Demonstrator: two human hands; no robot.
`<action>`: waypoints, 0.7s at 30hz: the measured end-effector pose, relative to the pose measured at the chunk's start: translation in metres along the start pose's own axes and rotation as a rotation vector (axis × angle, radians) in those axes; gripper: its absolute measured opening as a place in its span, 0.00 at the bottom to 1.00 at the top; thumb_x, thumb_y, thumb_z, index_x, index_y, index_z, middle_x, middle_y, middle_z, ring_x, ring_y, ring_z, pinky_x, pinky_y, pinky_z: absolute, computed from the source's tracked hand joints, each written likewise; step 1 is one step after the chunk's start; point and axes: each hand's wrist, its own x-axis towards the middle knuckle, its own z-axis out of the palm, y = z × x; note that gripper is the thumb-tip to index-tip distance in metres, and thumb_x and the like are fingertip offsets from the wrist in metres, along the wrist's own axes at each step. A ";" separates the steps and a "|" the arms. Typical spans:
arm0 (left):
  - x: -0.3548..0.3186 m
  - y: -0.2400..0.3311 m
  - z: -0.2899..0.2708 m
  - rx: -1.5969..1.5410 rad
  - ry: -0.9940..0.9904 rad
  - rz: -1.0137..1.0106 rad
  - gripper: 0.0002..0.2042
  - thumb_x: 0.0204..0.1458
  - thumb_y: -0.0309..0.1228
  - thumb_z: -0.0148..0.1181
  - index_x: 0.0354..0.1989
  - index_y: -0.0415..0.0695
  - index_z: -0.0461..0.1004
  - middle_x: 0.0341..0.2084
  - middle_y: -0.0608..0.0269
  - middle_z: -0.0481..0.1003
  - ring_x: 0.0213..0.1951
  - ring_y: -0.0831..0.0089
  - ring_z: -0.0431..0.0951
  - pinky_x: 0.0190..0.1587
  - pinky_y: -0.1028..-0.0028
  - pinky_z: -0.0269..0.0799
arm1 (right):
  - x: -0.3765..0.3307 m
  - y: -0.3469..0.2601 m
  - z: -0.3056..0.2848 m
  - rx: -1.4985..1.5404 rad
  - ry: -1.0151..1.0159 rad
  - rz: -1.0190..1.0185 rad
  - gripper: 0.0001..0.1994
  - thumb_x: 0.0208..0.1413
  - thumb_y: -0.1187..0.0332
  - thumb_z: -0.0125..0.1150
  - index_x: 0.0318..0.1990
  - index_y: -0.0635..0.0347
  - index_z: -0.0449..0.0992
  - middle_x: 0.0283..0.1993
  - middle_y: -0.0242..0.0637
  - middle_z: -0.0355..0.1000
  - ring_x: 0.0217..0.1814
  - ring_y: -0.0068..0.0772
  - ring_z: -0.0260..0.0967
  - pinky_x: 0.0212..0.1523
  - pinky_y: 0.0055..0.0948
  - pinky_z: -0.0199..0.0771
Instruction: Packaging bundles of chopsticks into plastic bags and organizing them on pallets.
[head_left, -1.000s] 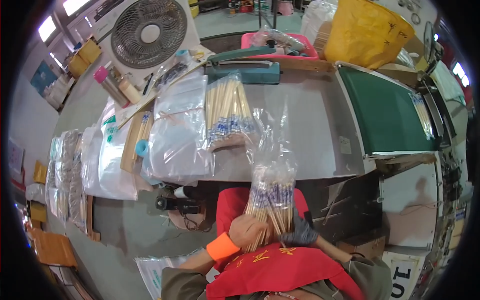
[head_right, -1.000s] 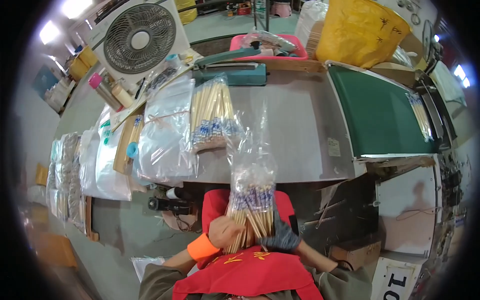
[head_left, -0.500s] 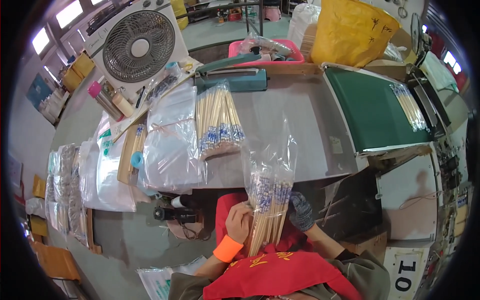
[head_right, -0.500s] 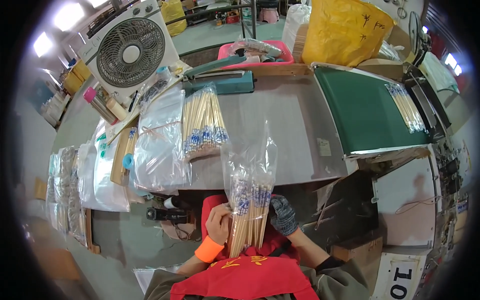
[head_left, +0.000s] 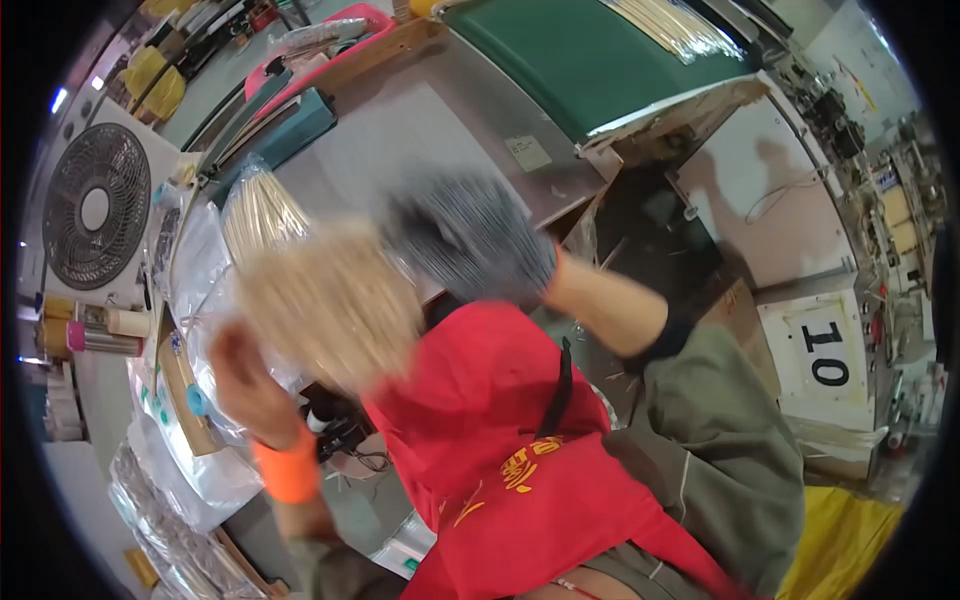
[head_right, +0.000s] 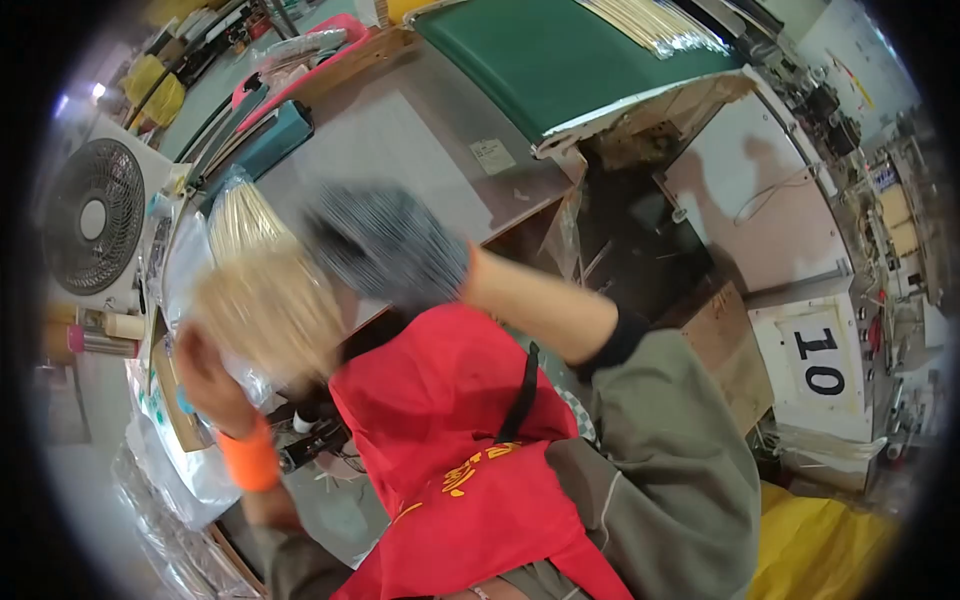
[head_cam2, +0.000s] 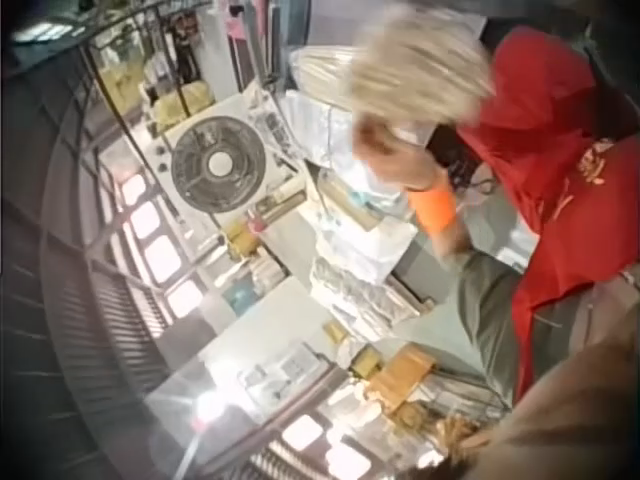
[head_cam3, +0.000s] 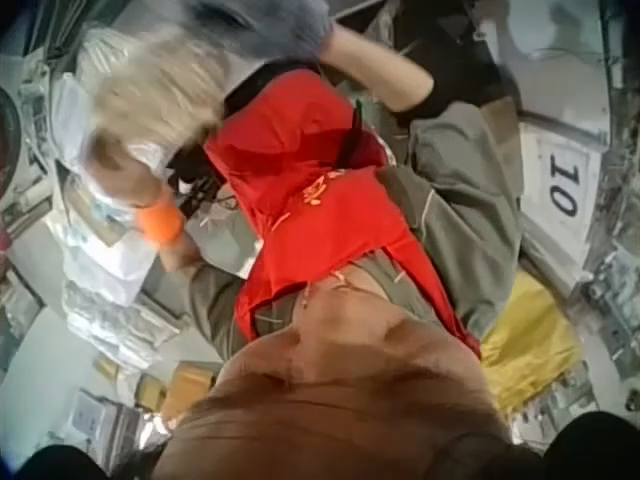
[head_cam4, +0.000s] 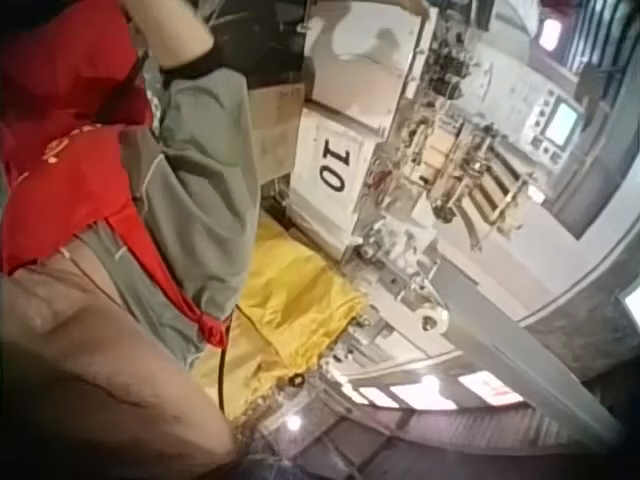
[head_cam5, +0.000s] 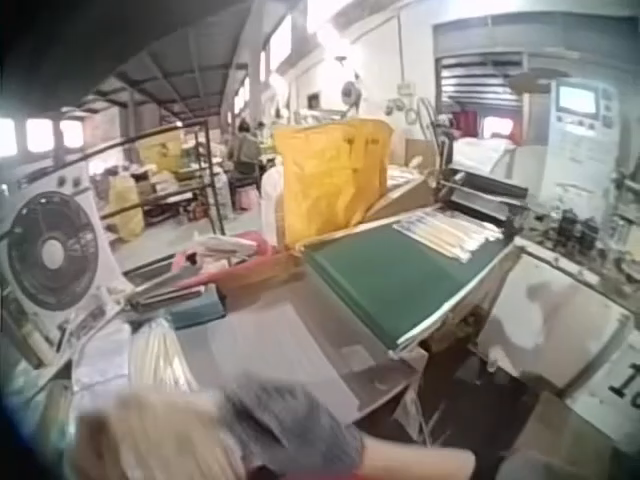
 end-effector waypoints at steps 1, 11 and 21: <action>0.047 0.000 0.001 0.056 -0.171 0.145 0.10 0.54 0.20 0.45 0.42 0.34 0.69 0.36 0.56 0.74 0.37 0.70 0.74 0.41 0.73 0.69 | 0.031 0.016 -0.002 0.074 -0.010 0.034 0.10 0.42 0.68 0.57 0.34 0.59 0.71 0.28 0.44 0.69 0.29 0.51 0.67 0.33 0.44 0.67; 0.148 0.044 0.005 0.285 -0.600 0.892 0.10 0.36 0.14 0.56 0.28 0.39 0.70 0.25 0.58 0.71 0.29 0.65 0.73 0.30 0.73 0.68 | 0.090 0.060 -0.035 -0.647 -1.085 -0.408 0.07 0.45 0.70 0.54 0.34 0.58 0.73 0.35 0.42 0.71 0.35 0.42 0.71 0.34 0.37 0.73; 0.181 0.033 -0.007 0.234 -0.743 0.646 0.06 0.44 0.13 0.53 0.29 0.35 0.67 0.31 0.61 0.70 0.31 0.77 0.69 0.36 0.80 0.64 | 0.134 0.143 -0.053 -0.340 -0.873 -0.485 0.23 0.45 0.72 0.62 0.52 0.58 0.67 0.43 0.34 0.71 0.41 0.25 0.70 0.47 0.23 0.71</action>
